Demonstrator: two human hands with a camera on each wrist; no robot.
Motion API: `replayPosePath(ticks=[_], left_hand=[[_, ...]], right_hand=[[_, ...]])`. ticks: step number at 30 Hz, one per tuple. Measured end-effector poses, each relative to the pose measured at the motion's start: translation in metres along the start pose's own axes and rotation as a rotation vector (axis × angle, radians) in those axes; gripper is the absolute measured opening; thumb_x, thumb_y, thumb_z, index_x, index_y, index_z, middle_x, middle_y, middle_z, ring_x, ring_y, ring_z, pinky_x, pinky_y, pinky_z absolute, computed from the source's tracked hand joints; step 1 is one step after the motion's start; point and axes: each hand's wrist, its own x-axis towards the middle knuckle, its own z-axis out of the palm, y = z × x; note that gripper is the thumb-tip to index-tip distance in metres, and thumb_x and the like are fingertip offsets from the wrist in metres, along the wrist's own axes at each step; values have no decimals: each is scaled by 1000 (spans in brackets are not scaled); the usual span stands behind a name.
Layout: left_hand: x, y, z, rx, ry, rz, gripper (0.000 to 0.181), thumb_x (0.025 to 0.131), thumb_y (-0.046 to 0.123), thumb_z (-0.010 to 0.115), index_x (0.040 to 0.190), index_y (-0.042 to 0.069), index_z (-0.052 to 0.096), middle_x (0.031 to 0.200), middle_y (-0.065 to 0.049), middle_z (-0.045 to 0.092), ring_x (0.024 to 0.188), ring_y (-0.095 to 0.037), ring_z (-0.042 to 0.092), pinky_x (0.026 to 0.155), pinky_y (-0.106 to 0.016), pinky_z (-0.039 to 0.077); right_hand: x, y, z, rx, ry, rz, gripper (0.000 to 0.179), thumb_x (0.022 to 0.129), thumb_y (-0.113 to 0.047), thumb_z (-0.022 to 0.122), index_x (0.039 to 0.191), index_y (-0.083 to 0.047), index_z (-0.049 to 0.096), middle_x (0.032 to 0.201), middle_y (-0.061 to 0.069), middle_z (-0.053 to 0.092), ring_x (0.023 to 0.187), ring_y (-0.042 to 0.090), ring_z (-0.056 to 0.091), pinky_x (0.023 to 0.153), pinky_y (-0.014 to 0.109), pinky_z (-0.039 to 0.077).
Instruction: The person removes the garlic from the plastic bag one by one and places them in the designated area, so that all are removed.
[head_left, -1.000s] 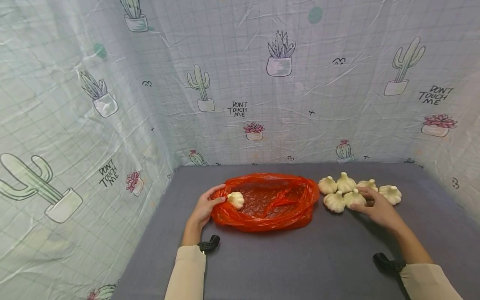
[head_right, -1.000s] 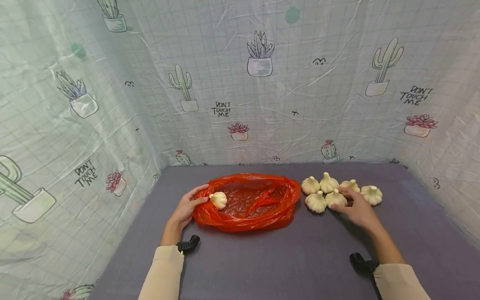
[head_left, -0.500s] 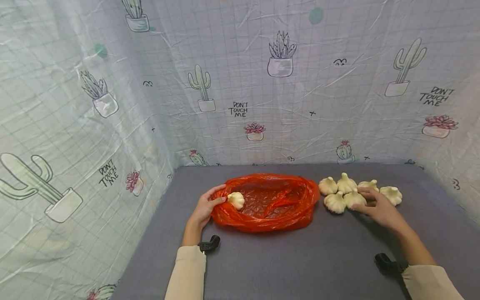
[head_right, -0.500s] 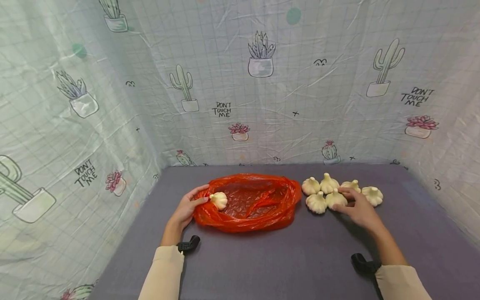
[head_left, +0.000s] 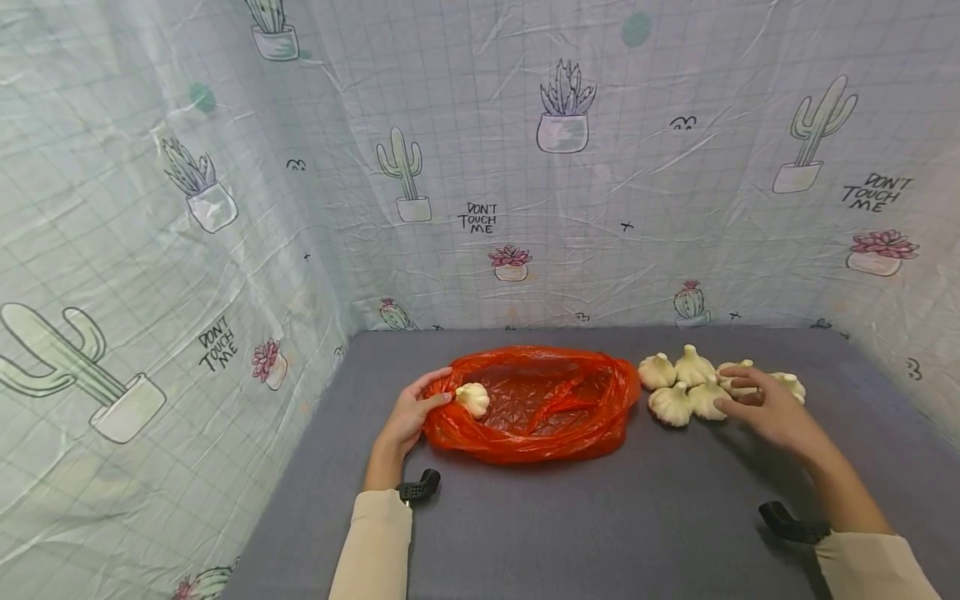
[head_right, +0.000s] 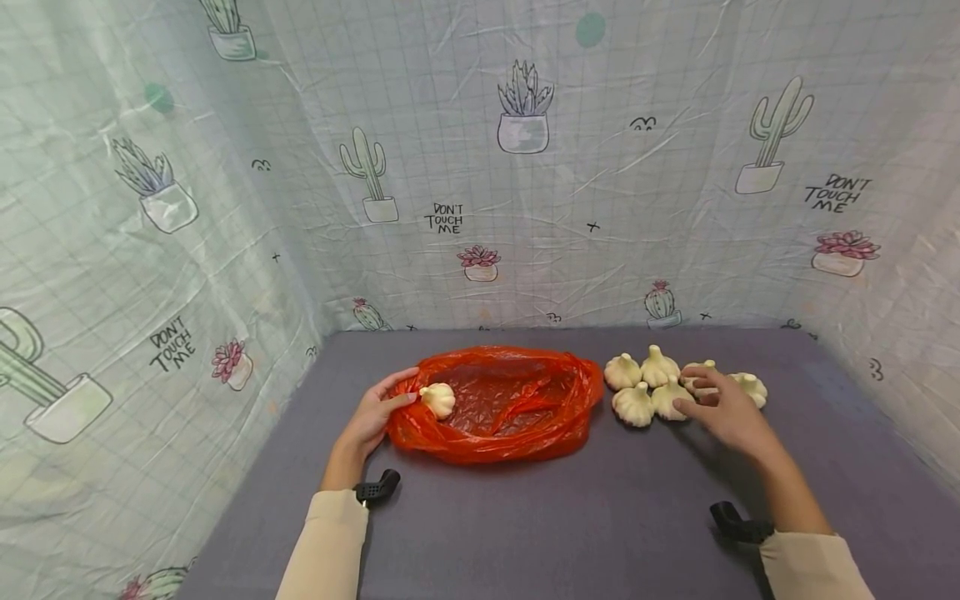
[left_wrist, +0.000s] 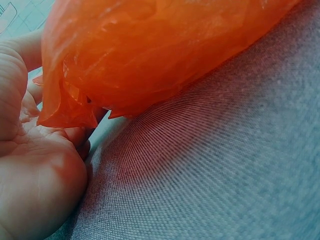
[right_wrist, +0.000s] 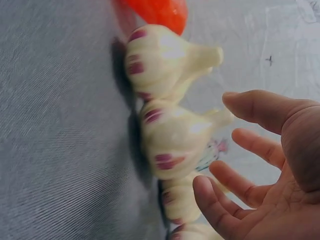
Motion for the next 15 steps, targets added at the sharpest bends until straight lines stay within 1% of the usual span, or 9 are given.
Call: replayPosePath(ticks=[4, 5, 6, 7, 8, 10, 12, 13, 15], left_hand=[[0, 0, 0, -9, -4, 0, 52, 95, 13, 72, 145, 15, 58, 152, -9, 51, 122, -17, 59, 91, -27, 57], [0, 1, 0, -10, -4, 1, 52, 95, 13, 72, 145, 15, 58, 152, -9, 51, 122, -17, 60, 91, -27, 57], [0, 1, 0, -11, -5, 2, 52, 95, 13, 72, 145, 15, 58, 152, -9, 51, 122, -17, 60, 91, -27, 57], [0, 1, 0, -11, -5, 3, 52, 95, 13, 72, 145, 15, 58, 152, -9, 51, 122, -17, 59, 91, -27, 57], [0, 1, 0, -9, -5, 4, 52, 95, 13, 72, 145, 15, 58, 152, -9, 51, 122, -17, 59, 91, -27, 57], [-1, 1, -1, -7, -5, 5, 52, 95, 13, 72, 145, 16, 58, 152, -9, 51, 123, -17, 59, 91, -27, 57], [-1, 1, -1, -3, -4, 5, 52, 95, 12, 71, 145, 16, 58, 153, -8, 50, 123, -17, 58, 91, -27, 57], [-1, 1, -1, -3, -3, 4, 52, 95, 12, 71, 145, 16, 58, 153, -8, 50, 123, -17, 58, 92, -26, 56], [-1, 1, -1, -6, -3, 3, 52, 95, 12, 71, 145, 16, 58, 153, -9, 51, 124, -17, 59, 92, -26, 56]], right_hand=[[-2, -14, -2, -7, -2, 17, 64, 103, -28, 63, 152, 4, 38, 143, 41, 43, 121, 60, 52, 80, 43, 55], [-2, -18, -3, -12, 5, 14, 64, 103, -29, 63, 152, 3, 38, 144, 40, 43, 121, 57, 53, 79, 44, 55], [-3, -22, -2, -17, 15, 3, 64, 103, -29, 63, 152, 3, 39, 144, 39, 44, 118, 52, 56, 79, 44, 55], [-4, -26, -2, -19, 30, -11, 62, 102, -29, 64, 151, 2, 40, 143, 37, 46, 116, 43, 59, 78, 42, 55], [-5, -30, -1, -25, 52, -32, 61, 102, -28, 65, 150, 1, 43, 141, 35, 49, 113, 31, 61, 78, 36, 55], [-6, -37, 2, -20, 98, -82, 56, 100, -24, 67, 147, 1, 47, 137, 29, 54, 107, 10, 60, 77, 24, 53], [-8, -43, 6, -9, 137, -130, 51, 99, -21, 69, 143, -1, 51, 131, 13, 60, 100, -7, 55, 76, 14, 49], [-8, -47, 8, -1, 149, -150, 50, 99, -20, 69, 142, -1, 53, 128, 4, 61, 98, -12, 54, 77, 12, 47], [-9, -53, 14, 20, 165, -182, 47, 98, -17, 70, 139, -1, 54, 122, -15, 59, 97, -14, 55, 78, 10, 47]])
